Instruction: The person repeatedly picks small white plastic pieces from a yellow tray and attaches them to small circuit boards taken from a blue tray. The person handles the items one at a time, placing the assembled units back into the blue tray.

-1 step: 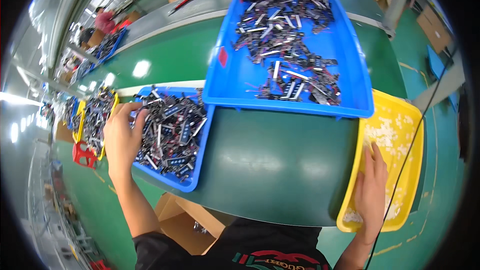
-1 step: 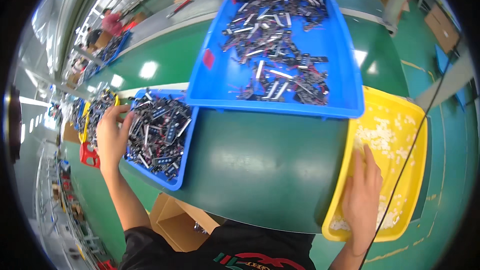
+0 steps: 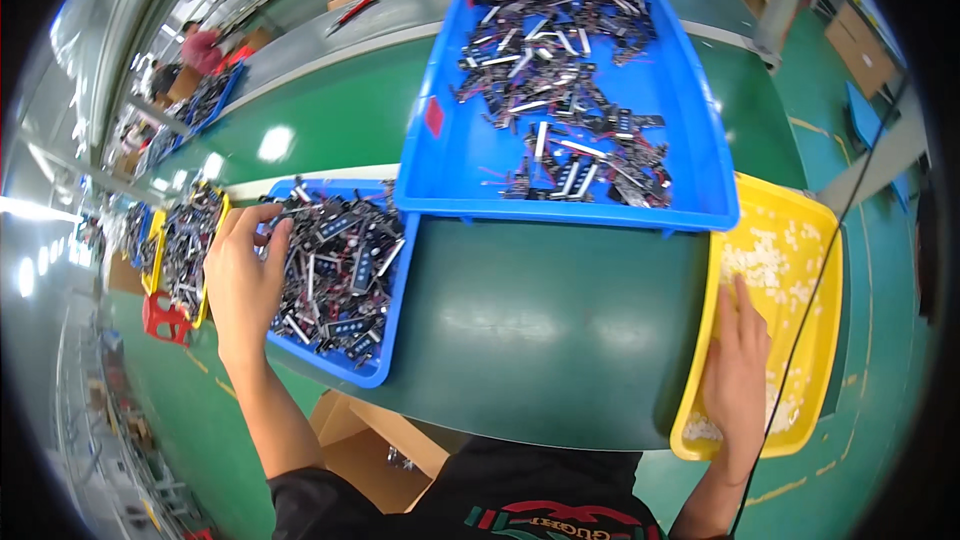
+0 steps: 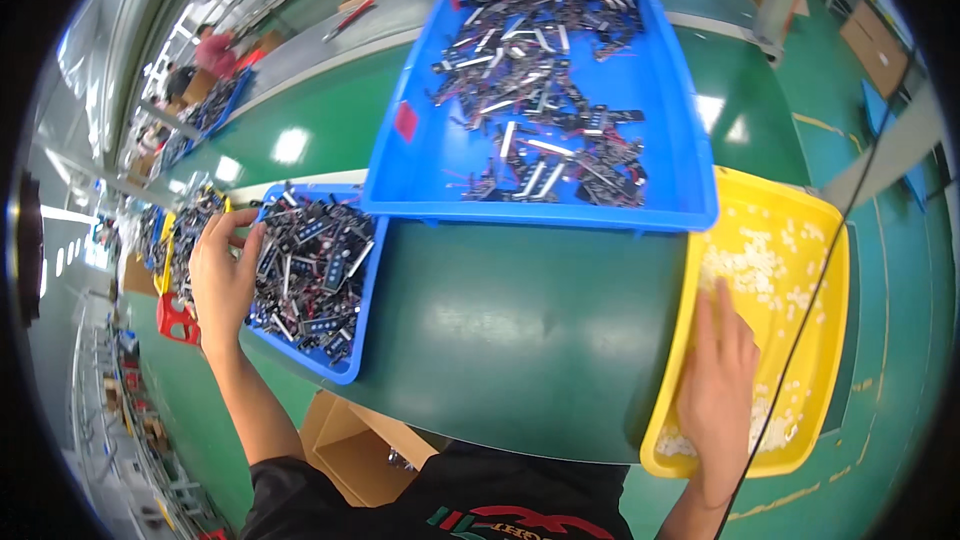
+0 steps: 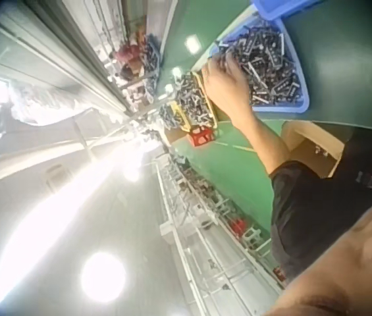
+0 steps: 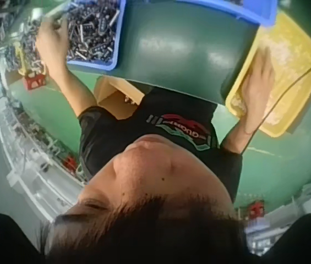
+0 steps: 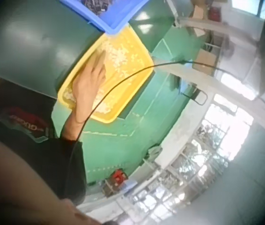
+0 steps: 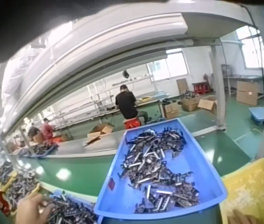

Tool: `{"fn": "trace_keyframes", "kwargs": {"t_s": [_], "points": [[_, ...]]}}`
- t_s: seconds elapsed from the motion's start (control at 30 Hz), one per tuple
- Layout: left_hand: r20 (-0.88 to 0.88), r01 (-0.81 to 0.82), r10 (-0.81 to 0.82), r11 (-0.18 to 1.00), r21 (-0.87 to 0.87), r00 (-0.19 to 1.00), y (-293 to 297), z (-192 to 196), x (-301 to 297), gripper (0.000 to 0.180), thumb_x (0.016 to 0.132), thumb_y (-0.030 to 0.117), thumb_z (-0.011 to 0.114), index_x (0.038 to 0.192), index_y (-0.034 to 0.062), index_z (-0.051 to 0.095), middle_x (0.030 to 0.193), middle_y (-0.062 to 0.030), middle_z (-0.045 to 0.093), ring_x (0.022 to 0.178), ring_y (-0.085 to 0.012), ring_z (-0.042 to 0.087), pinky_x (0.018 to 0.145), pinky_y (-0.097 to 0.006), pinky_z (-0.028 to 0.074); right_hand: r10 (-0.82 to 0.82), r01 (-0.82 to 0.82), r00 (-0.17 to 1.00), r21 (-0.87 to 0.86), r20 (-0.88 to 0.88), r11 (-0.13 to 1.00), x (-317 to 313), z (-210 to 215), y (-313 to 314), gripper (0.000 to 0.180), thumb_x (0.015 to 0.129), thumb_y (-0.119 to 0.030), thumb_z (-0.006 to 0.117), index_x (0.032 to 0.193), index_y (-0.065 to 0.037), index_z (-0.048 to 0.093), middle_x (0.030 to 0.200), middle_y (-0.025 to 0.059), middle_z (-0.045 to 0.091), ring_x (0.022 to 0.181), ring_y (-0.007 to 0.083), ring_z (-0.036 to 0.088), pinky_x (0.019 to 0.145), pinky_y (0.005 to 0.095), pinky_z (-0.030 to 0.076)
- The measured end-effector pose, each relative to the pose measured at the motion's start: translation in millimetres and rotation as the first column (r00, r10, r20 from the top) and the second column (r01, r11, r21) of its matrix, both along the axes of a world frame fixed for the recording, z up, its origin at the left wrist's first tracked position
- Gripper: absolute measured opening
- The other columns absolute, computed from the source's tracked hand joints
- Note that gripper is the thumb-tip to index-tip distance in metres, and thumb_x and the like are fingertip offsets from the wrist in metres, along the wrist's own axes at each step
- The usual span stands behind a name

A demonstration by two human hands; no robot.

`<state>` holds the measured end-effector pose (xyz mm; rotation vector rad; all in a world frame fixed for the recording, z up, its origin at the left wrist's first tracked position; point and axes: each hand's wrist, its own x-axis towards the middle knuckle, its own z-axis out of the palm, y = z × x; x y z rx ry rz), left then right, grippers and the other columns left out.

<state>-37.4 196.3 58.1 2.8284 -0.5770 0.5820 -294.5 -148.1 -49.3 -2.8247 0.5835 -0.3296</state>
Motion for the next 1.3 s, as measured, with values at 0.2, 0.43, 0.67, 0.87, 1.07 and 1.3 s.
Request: {"fn": "trace_keyframes", "kwargs": {"t_s": [0.2, 0.43, 0.67, 0.87, 1.07, 1.3], "points": [[-0.072, 0.438, -0.442, 0.897, -0.066, 0.894, -108.7, -20.4, -8.1, 0.017, 0.083, 0.014, 0.066, 0.094, 0.0011, 0.067, 0.088, -0.0151, 0.066, 0.074, -0.0295, 0.062, 0.07, -0.037, 0.049, 0.011, -0.012, 0.998, 0.024, 0.066, 1.0, -4.8, -1.1, -8.5, 0.043, 0.078, 0.007, 0.049, 0.121, 0.004, 0.052, 0.125, 0.0162, 0.051, 0.11, 0.0351, 0.046, 0.096, 0.0421, 0.038], [-0.318, 0.451, -0.442, 0.891, -0.048, 0.839, -183.5, -70.4, 50.5, 0.032, 0.08, 0.025, 0.07, 0.1, 0.0, 0.067, 0.089, -0.0174, 0.068, 0.084, -0.034, 0.065, 0.076, -0.04, 0.05, -0.038, 0.031, 0.994, 0.07, 0.106, 0.997, -8.5, -1.6, -6.5, 0.038, 0.076, 0.002, 0.061, 0.114, 0.003, 0.057, 0.103, 0.0144, 0.053, 0.096, 0.032, 0.05, 0.086, 0.0401, 0.042], [-0.394, 0.545, -0.588, 0.807, -0.226, 0.707, -213.7, -73.1, 48.7, 0.033, 0.07, 0.02, 0.079, 0.1, 0.0082, 0.07, 0.081, -0.0138, 0.065, 0.075, -0.0285, 0.064, 0.07, -0.039, 0.048, -0.05, 0.037, 0.979, 0.067, 0.196, 0.997, -10.9, -8.3, -13.3, 0.018, 0.076, -0.001, 0.063, 0.094, -0.002, 0.06, 0.092, 0.011, 0.053, 0.088, 0.0299, 0.05, 0.079, 0.0388, 0.043], [-0.324, 0.63, -0.677, 0.735, -0.25, 0.661, -221.3, -80.5, 51.0, 0.017, 0.073, 0.006, 0.073, 0.089, 0.0018, 0.07, 0.077, -0.013, 0.065, 0.067, -0.0244, 0.063, 0.065, -0.035, 0.05, -0.077, 0.069, 0.978, 0.048, 0.195, 0.996, -13.1, -11.1, -14.8, 0.012, 0.077, -0.002, 0.062, 0.089, -0.003, 0.06, 0.086, 0.0104, 0.052, 0.083, 0.0285, 0.051, 0.076, 0.0382, 0.043], [-0.377, 0.609, -0.656, 0.752, -0.251, 0.654, -232.5, -79.5, 47.5, 0.027, 0.078, 0.014, 0.07, 0.103, 0.0027, 0.068, 0.088, -0.0123, 0.066, 0.077, -0.0231, 0.062, 0.073, -0.034, 0.049, -0.075, 0.072, 0.979, 0.025, 0.192, 0.997, -12.5, -11.9, -14.9, 0.007, 0.078, -0.004, 0.064, 0.084, -0.004, 0.06, 0.081, 0.0106, 0.051, 0.079, 0.0284, 0.051, 0.074, 0.0375, 0.045], [-0.388, 0.766, -0.704, 0.642, 0.011, 0.595, -245.2, -91.5, 61.0, 0.034, 0.078, 0.032, 0.072, 0.103, 0.0099, 0.07, 0.094, -0.0107, 0.067, 0.098, -0.0292, 0.054, 0.088, -0.038, 0.041, -0.068, 0.063, 0.976, 0.03, 0.207, 0.998, -12.1, -10.7, -15.2, 0.006, 0.078, -0.004, 0.064, 0.082, -0.004, 0.06, 0.079, 0.0108, 0.052, 0.079, 0.0286, 0.051, 0.073, 0.0371, 0.045]]}}
